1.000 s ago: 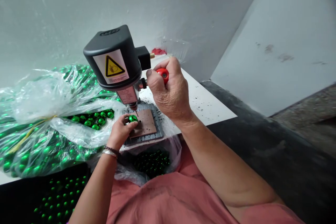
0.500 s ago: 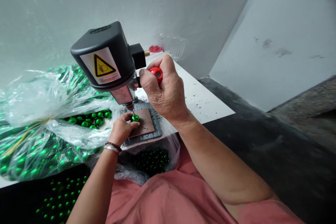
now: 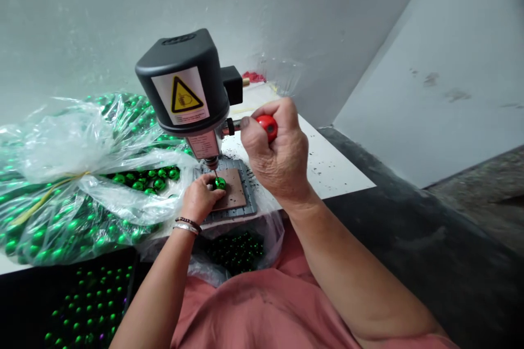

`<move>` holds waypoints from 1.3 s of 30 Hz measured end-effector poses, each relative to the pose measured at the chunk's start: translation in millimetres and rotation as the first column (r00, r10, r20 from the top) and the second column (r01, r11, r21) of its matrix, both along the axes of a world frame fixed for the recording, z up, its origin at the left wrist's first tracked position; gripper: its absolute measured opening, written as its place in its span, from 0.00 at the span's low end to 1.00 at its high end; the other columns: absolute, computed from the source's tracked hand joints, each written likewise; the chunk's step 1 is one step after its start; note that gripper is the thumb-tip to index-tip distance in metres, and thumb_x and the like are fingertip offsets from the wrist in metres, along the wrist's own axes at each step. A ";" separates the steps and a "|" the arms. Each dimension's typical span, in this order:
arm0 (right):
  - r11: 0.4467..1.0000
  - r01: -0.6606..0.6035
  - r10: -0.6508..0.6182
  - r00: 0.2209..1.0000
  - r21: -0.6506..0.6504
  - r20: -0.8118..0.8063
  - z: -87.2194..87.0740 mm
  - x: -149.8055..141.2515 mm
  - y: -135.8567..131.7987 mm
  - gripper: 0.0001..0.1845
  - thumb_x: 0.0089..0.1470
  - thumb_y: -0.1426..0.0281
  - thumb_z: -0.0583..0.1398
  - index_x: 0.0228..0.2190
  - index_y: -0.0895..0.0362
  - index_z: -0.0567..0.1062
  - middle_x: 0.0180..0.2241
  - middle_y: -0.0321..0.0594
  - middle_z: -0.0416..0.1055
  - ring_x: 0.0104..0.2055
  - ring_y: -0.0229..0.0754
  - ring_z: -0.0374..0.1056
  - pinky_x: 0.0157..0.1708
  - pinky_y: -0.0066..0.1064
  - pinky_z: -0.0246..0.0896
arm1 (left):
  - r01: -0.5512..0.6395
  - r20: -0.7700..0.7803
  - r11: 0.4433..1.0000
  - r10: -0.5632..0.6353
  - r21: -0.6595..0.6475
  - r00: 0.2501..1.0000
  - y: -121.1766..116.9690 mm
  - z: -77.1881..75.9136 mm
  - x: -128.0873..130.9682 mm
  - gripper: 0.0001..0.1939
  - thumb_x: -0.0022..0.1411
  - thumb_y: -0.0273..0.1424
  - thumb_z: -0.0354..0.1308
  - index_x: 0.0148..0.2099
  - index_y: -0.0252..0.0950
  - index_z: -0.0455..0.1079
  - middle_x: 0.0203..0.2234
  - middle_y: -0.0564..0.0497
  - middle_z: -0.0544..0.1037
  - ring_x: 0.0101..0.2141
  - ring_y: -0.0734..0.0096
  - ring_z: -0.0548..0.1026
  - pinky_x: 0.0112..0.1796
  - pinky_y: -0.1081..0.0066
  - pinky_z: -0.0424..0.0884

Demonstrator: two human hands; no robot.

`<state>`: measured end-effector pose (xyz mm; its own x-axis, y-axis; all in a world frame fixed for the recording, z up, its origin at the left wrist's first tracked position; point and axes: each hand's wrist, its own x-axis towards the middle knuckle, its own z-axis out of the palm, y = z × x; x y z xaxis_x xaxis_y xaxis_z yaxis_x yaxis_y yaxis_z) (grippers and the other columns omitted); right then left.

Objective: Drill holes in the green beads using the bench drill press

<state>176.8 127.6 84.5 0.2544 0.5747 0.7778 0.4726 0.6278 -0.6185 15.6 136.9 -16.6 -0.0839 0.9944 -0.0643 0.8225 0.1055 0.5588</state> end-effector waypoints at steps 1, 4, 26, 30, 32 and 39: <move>1.000 0.017 -0.017 1.000 0.008 0.007 -2.7 -0.3 -1.2 0.10 0.53 0.62 0.53 0.28 0.55 0.60 0.20 0.27 0.56 0.22 0.26 0.53 0.26 0.23 0.58 | -0.001 0.006 1.000 0.001 -0.003 1.000 -0.3 0.7 0.7 0.22 0.46 0.36 0.62 0.46 0.40 0.73 0.32 0.50 0.79 0.32 0.65 0.74 0.33 0.70 0.65; 0.997 0.070 -0.070 0.997 0.016 0.028 -11.3 -1.0 -6.2 0.08 0.52 0.64 0.54 0.27 0.55 0.61 0.20 0.28 0.57 0.22 0.27 0.54 0.26 0.25 0.58 | -0.016 0.041 1.000 0.016 0.006 0.999 -0.8 2.3 2.1 0.21 0.44 0.36 0.63 0.44 0.39 0.74 0.31 0.49 0.79 0.31 0.64 0.73 0.33 0.68 0.65; 0.991 0.091 -0.090 0.996 -0.103 0.017 21.3 -4.2 6.1 0.09 0.53 0.64 0.53 0.26 0.55 0.60 0.20 0.29 0.55 0.21 0.27 0.51 0.24 0.25 0.53 | -0.029 0.089 0.998 0.024 0.053 0.996 -9.4 -0.8 1.6 0.20 0.47 0.35 0.62 0.45 0.39 0.73 0.32 0.48 0.78 0.32 0.64 0.73 0.34 0.68 0.65; 0.979 0.092 -0.084 0.995 -0.184 0.047 37.0 -1.8 14.4 0.11 0.53 0.65 0.53 0.23 0.55 0.57 0.20 0.29 0.53 0.22 0.27 0.49 0.25 0.25 0.52 | 0.006 0.198 0.998 -0.017 0.054 0.980 -33.1 4.2 -6.2 0.19 0.47 0.33 0.61 0.44 0.38 0.72 0.33 0.50 0.78 0.33 0.66 0.73 0.36 0.68 0.67; 0.978 0.088 -0.081 0.996 -0.187 0.045 35.6 -2.3 14.0 0.12 0.53 0.65 0.54 0.23 0.54 0.56 0.20 0.29 0.53 0.22 0.27 0.49 0.25 0.25 0.52 | 0.090 0.253 0.996 -0.090 0.011 0.963 -46.6 8.7 -12.6 0.23 0.44 0.32 0.63 0.46 0.39 0.72 0.35 0.51 0.78 0.35 0.66 0.73 0.38 0.68 0.68; 0.982 0.072 -0.071 0.997 -0.176 0.016 32.6 -5.7 9.9 0.11 0.54 0.67 0.52 0.23 0.54 0.55 0.21 0.29 0.55 0.23 0.26 0.50 0.26 0.24 0.54 | 0.109 0.553 0.990 -0.041 -0.090 0.832 -54.0 8.9 -34.0 0.29 0.45 0.29 0.59 0.52 0.35 0.66 0.39 0.47 0.75 0.38 0.66 0.73 0.39 0.68 0.68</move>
<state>171.1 137.6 117.1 0.2926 0.6835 0.6688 0.5191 0.4738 -0.7113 -18.4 82.9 -7.7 0.0736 0.9791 -0.1896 0.3926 0.1463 0.9080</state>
